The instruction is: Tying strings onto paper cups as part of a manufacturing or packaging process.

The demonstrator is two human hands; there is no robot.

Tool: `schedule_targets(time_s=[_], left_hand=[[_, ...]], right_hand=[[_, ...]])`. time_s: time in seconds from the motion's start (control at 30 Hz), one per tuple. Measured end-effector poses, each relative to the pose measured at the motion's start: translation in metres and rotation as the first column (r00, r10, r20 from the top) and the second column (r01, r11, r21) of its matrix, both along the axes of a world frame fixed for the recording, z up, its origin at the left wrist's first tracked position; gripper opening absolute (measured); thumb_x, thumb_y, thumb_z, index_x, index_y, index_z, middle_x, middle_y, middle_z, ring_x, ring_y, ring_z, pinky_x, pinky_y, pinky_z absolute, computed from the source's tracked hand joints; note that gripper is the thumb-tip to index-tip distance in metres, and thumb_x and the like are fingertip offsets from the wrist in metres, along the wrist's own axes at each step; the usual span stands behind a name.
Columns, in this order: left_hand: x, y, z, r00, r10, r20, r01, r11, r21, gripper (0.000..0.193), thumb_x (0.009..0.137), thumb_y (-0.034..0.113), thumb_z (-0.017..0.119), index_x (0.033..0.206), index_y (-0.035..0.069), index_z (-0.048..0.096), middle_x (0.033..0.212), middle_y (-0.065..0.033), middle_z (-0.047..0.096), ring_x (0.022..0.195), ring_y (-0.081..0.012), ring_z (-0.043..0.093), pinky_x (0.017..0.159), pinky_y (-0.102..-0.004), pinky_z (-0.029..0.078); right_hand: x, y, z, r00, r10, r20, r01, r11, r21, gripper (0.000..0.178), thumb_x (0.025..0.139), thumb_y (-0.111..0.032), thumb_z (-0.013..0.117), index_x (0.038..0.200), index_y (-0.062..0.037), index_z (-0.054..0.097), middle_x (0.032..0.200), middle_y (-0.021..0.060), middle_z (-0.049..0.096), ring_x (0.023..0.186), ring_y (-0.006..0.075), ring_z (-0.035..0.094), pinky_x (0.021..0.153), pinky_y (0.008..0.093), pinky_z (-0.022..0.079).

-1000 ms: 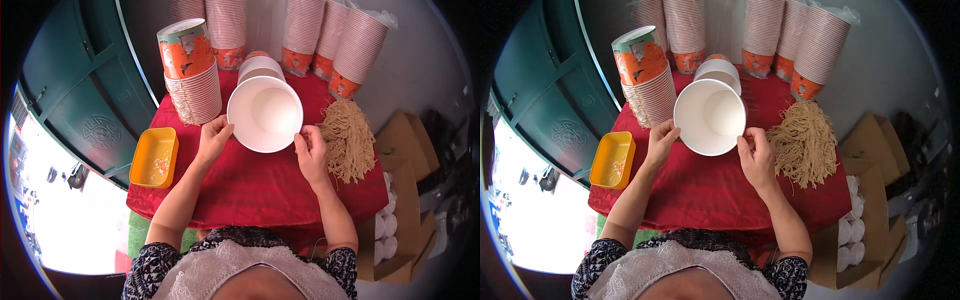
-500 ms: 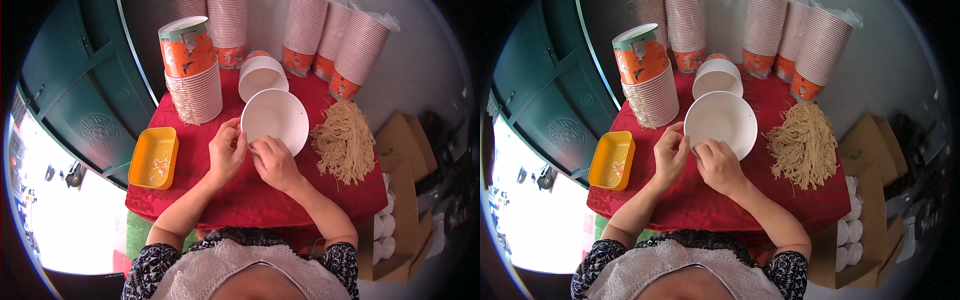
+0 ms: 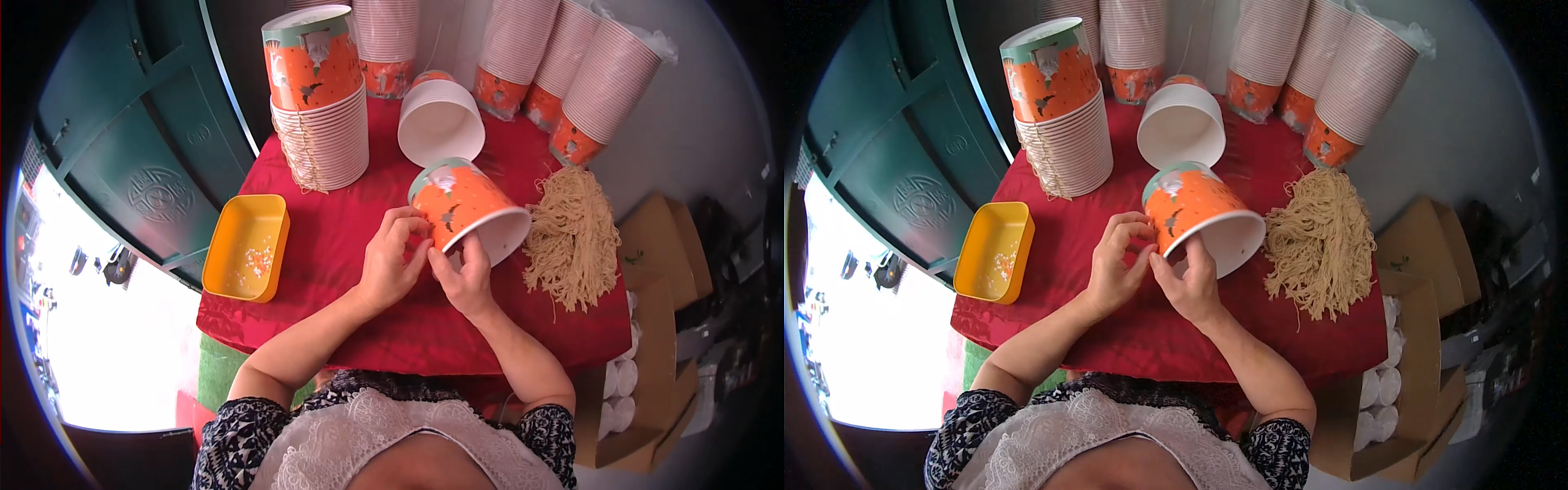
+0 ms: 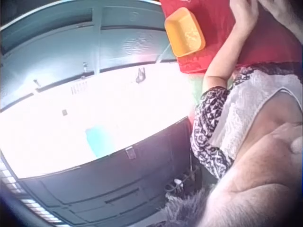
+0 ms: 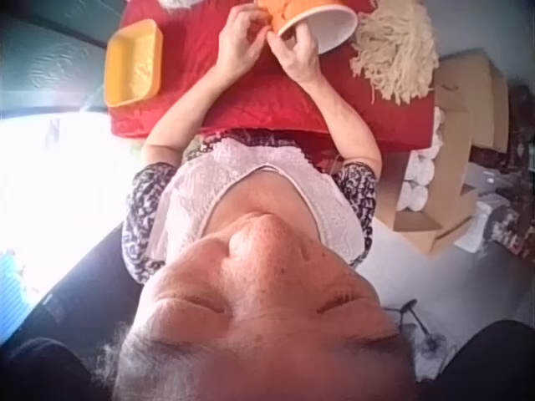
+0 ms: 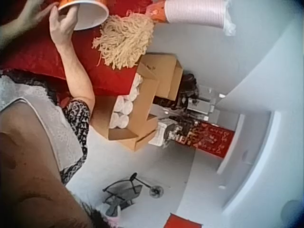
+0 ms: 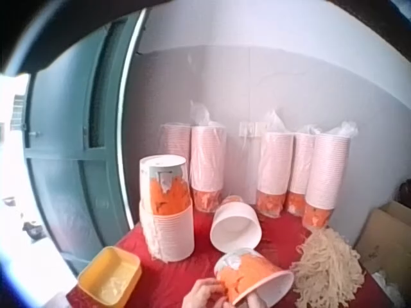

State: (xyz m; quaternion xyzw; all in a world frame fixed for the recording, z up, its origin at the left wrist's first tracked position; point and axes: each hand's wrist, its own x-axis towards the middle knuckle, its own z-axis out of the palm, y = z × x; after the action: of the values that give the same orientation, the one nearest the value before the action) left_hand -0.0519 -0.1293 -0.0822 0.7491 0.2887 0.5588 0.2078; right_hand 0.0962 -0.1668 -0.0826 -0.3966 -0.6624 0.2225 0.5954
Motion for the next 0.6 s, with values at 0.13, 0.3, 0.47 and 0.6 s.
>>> schedule_targets(time_s=[0.13,0.3,0.47,0.6], left_hand=[[0.0019,-0.0027,-0.0029,0.999,0.014,-0.038,-0.013,1.0,0.027,0.034,0.079,-0.004,0.073,0.107,0.002,0.056,0.114,-0.0158,0.058,0.084,-0.0291,0.068,0.067,-0.0333,0.058],[0.0013,-0.0086,-0.0022,0.998,0.052,-0.034,-0.051,0.998,0.042,0.036,0.077,-0.01,0.073,0.108,0.002,0.057,0.108,-0.0143,0.058,0.087,-0.0225,0.066,0.065,-0.0289,0.058],[-0.0014,-0.0095,-0.0018,0.997,0.064,-0.039,-0.061,0.995,0.074,0.035,0.078,-0.011,0.073,0.105,0.002,0.057,0.105,-0.0134,0.058,0.082,-0.0202,0.066,0.062,-0.0271,0.057],[-0.0024,-0.0096,0.0001,0.999,0.036,0.007,-0.036,0.998,0.053,0.032,0.079,-0.012,0.072,0.104,0.002,0.057,0.102,-0.0124,0.059,0.08,-0.0191,0.065,0.06,-0.0266,0.056]], right_hand=[[0.0022,0.0009,-0.0078,0.998,-0.051,-0.041,0.052,0.998,0.019,0.028,0.088,-0.007,0.067,0.112,0.0017,0.054,0.096,0.0115,0.064,0.084,0.0215,0.063,0.074,0.034,0.051],[0.0073,-0.0059,-0.0084,0.996,-0.064,-0.06,0.062,0.997,-0.037,0.013,0.091,-0.003,0.064,0.101,-0.0006,0.056,0.086,0.0049,0.06,0.072,0.0106,0.056,0.065,0.0268,0.047],[0.0045,-0.0066,-0.0091,0.965,0.099,-0.241,-0.136,0.981,-0.14,0.016,0.093,-0.004,0.062,0.107,-0.0016,0.054,0.095,0.0001,0.057,0.077,0.0058,0.051,0.069,0.0231,0.044],[-0.0001,-0.0069,-0.0062,0.901,0.188,-0.392,-0.254,0.959,-0.125,0.021,0.095,-0.006,0.062,0.113,-0.0015,0.052,0.104,-0.0001,0.054,0.086,0.0051,0.049,0.076,0.0217,0.042]])
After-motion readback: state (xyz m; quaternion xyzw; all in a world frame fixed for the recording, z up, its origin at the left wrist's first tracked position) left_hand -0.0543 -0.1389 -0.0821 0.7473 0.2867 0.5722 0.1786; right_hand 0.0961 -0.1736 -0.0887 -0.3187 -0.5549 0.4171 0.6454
